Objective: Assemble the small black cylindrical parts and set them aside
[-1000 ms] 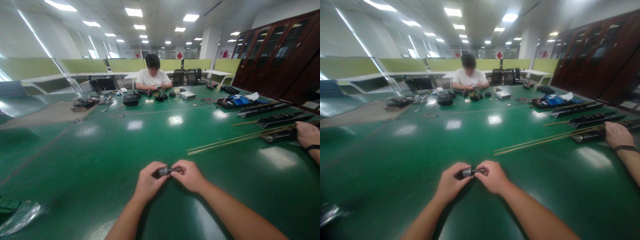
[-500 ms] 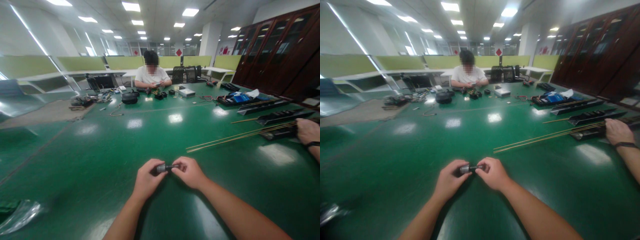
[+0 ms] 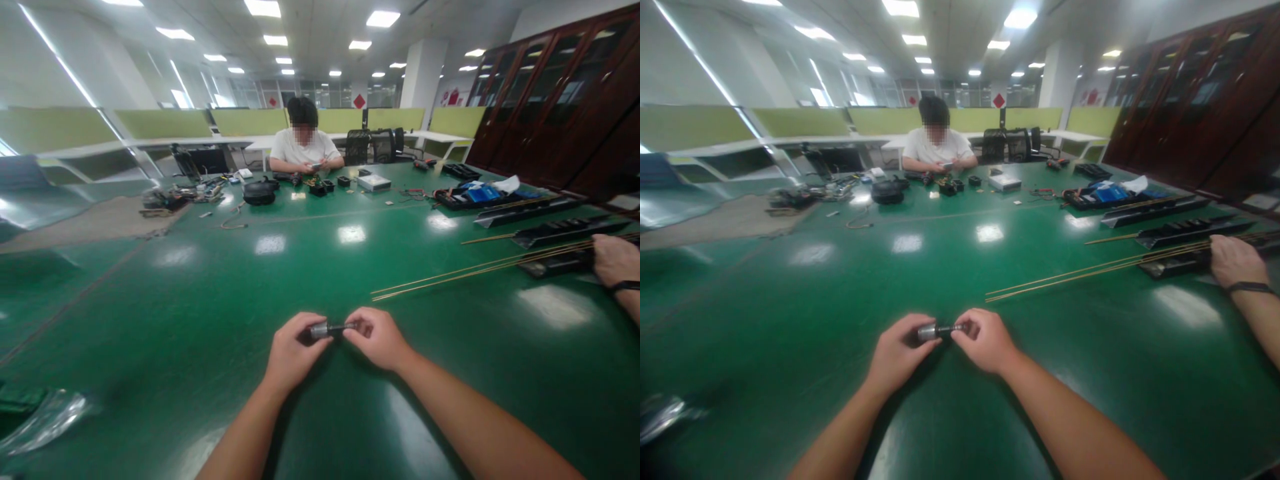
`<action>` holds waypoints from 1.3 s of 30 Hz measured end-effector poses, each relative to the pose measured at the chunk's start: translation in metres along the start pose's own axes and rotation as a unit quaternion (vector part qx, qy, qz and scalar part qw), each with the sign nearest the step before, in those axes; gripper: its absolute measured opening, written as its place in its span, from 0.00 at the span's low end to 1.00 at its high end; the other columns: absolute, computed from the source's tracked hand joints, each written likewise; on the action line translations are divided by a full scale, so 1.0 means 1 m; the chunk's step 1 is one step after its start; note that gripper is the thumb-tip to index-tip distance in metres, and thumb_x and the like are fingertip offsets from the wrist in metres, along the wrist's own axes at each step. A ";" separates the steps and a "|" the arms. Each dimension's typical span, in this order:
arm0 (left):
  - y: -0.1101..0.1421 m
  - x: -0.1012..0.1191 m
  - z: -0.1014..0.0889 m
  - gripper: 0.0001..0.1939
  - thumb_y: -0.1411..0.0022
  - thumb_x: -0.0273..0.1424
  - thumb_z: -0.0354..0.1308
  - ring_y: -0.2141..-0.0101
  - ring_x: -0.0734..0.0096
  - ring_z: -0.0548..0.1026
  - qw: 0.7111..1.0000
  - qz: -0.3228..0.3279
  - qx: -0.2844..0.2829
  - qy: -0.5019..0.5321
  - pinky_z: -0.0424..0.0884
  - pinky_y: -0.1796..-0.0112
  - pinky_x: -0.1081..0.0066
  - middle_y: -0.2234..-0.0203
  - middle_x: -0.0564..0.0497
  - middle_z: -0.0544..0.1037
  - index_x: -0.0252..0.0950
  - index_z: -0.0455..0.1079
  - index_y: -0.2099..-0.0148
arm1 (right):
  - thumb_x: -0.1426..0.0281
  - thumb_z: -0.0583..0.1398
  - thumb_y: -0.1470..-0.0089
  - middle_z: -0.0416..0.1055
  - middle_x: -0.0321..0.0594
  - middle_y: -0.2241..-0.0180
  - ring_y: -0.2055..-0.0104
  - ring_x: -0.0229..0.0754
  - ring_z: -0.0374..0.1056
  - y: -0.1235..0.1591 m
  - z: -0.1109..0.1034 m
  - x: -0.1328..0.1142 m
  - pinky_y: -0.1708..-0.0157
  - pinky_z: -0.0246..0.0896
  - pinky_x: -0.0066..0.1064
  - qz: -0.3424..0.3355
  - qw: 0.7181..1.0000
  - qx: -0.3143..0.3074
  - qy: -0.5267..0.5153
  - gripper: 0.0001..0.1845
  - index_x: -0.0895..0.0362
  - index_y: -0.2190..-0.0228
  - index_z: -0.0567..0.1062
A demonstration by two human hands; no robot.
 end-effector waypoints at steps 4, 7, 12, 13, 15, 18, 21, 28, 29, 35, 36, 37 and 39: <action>0.000 0.003 -0.001 0.11 0.46 0.30 0.67 0.62 0.66 0.76 1.000 -0.001 0.001 -0.002 0.70 0.58 0.68 0.63 0.51 0.79 0.40 0.75 0.59 | 0.70 0.64 0.51 0.71 0.35 0.76 0.77 0.36 0.64 0.000 -0.001 0.002 0.76 0.57 0.26 0.002 1.000 0.001 -0.008 0.04 0.57 0.70 0.78; 0.000 0.004 -0.001 0.10 0.46 0.31 0.66 0.62 0.66 0.75 1.000 -0.004 0.002 0.000 0.70 0.59 0.68 0.63 0.50 0.79 0.39 0.75 0.59 | 0.70 0.64 0.50 0.71 0.35 0.76 0.77 0.36 0.64 0.000 -0.001 0.002 0.76 0.58 0.26 0.002 1.000 -0.001 -0.016 0.04 0.57 0.69 0.77; 0.001 0.000 -0.002 0.11 0.47 0.30 0.67 0.61 0.65 0.76 1.000 -0.015 0.005 0.002 0.71 0.58 0.68 0.63 0.50 0.79 0.39 0.75 0.59 | 0.70 0.64 0.50 0.72 0.36 0.76 0.77 0.36 0.65 0.000 -0.001 0.004 0.76 0.58 0.26 0.015 0.999 -0.004 -0.029 0.05 0.58 0.69 0.77; 0.001 0.000 -0.002 0.11 0.47 0.30 0.67 0.61 0.65 0.76 1.000 -0.016 0.006 0.002 0.71 0.58 0.68 0.63 0.50 0.79 0.39 0.75 0.59 | 0.70 0.64 0.50 0.72 0.36 0.76 0.77 0.36 0.65 0.000 -0.001 0.004 0.76 0.58 0.26 0.015 0.999 -0.003 -0.030 0.05 0.58 0.69 0.77; 0.001 0.000 -0.002 0.11 0.47 0.31 0.67 0.62 0.65 0.76 1.000 -0.016 0.007 0.002 0.71 0.59 0.68 0.63 0.50 0.79 0.40 0.75 0.59 | 0.69 0.63 0.50 0.72 0.36 0.76 0.77 0.36 0.65 0.000 -0.002 0.004 0.76 0.58 0.26 0.015 0.999 -0.002 -0.032 0.05 0.58 0.69 0.77; 0.000 0.000 -0.003 0.10 0.47 0.32 0.67 0.62 0.65 0.76 1.000 -0.022 0.010 0.003 0.71 0.59 0.68 0.63 0.50 0.79 0.40 0.76 0.60 | 0.68 0.63 0.49 0.72 0.36 0.76 0.77 0.36 0.65 0.000 -0.004 0.005 0.76 0.57 0.26 0.021 0.999 0.004 -0.043 0.06 0.58 0.69 0.76; 0.001 -0.005 -0.005 0.12 0.47 0.34 0.67 0.62 0.65 0.76 0.999 -0.045 0.018 0.004 0.71 0.59 0.67 0.63 0.50 0.79 0.40 0.76 0.59 | 0.64 0.62 0.46 0.69 0.35 0.78 0.78 0.36 0.64 -0.001 -0.006 0.010 0.77 0.57 0.26 0.036 0.995 0.014 -0.092 0.09 0.58 0.70 0.74; 0.005 -0.036 -0.019 0.21 0.47 0.44 0.66 0.68 0.64 0.77 0.979 -0.173 0.100 0.044 0.74 0.64 0.66 0.67 0.47 0.80 0.35 0.75 0.57 | 0.51 0.51 0.37 0.56 0.30 0.84 0.84 0.33 0.54 -0.005 -0.003 0.032 0.84 0.49 0.25 0.079 0.973 0.041 -0.214 0.26 0.56 0.78 0.65; 0.006 -0.039 -0.019 0.22 0.46 0.44 0.65 0.66 0.64 0.78 0.972 -0.186 0.113 0.086 0.74 0.63 0.67 0.66 0.46 0.80 0.34 0.74 0.55 | 0.50 0.50 0.38 0.55 0.30 0.85 0.84 0.33 0.53 -0.006 -0.003 0.033 0.84 0.49 0.26 0.077 0.973 0.041 -0.213 0.26 0.56 0.78 0.64; 0.016 -0.038 -0.035 0.31 0.46 0.46 0.65 0.53 0.56 0.77 0.927 -0.258 0.157 0.222 0.72 0.48 0.58 0.52 0.38 0.78 0.30 0.70 0.46 | 0.48 0.49 0.38 0.56 0.30 0.85 0.83 0.34 0.54 -0.008 0.002 0.033 0.82 0.50 0.26 0.070 0.981 0.025 -0.181 0.28 0.55 0.79 0.63; 0.020 -0.034 -0.046 0.31 0.49 0.46 0.67 0.52 0.55 0.77 0.929 -0.258 0.156 0.215 0.71 0.47 0.58 0.53 0.38 0.78 0.31 0.71 0.49 | 0.48 0.49 0.38 0.56 0.30 0.84 0.83 0.34 0.54 -0.008 0.002 0.033 0.82 0.50 0.26 0.068 0.982 0.022 -0.176 0.28 0.55 0.79 0.64; 0.026 -0.030 -0.059 0.32 0.52 0.47 0.69 0.52 0.54 0.77 0.933 -0.258 0.155 0.197 0.71 0.48 0.58 0.53 0.39 0.78 0.32 0.72 0.51 | 0.48 0.49 0.38 0.57 0.31 0.84 0.83 0.34 0.55 -0.008 0.002 0.032 0.81 0.51 0.26 0.066 0.983 0.018 -0.172 0.27 0.56 0.78 0.64; 0.045 -0.023 -0.095 0.31 0.57 0.50 0.70 0.54 0.54 0.78 0.946 -0.255 0.157 0.120 0.74 0.51 0.59 0.56 0.44 0.80 0.36 0.74 0.55 | 0.49 0.49 0.37 0.57 0.31 0.84 0.82 0.34 0.55 -0.008 0.003 0.031 0.81 0.51 0.26 0.063 0.985 0.012 -0.162 0.27 0.56 0.78 0.65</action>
Point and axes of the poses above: each hand's wrist, its own y-axis away from the middle knuckle, its own z-axis out of the palm, x = y × z, the point moved 10 cm from there along -y, towards the middle knuckle
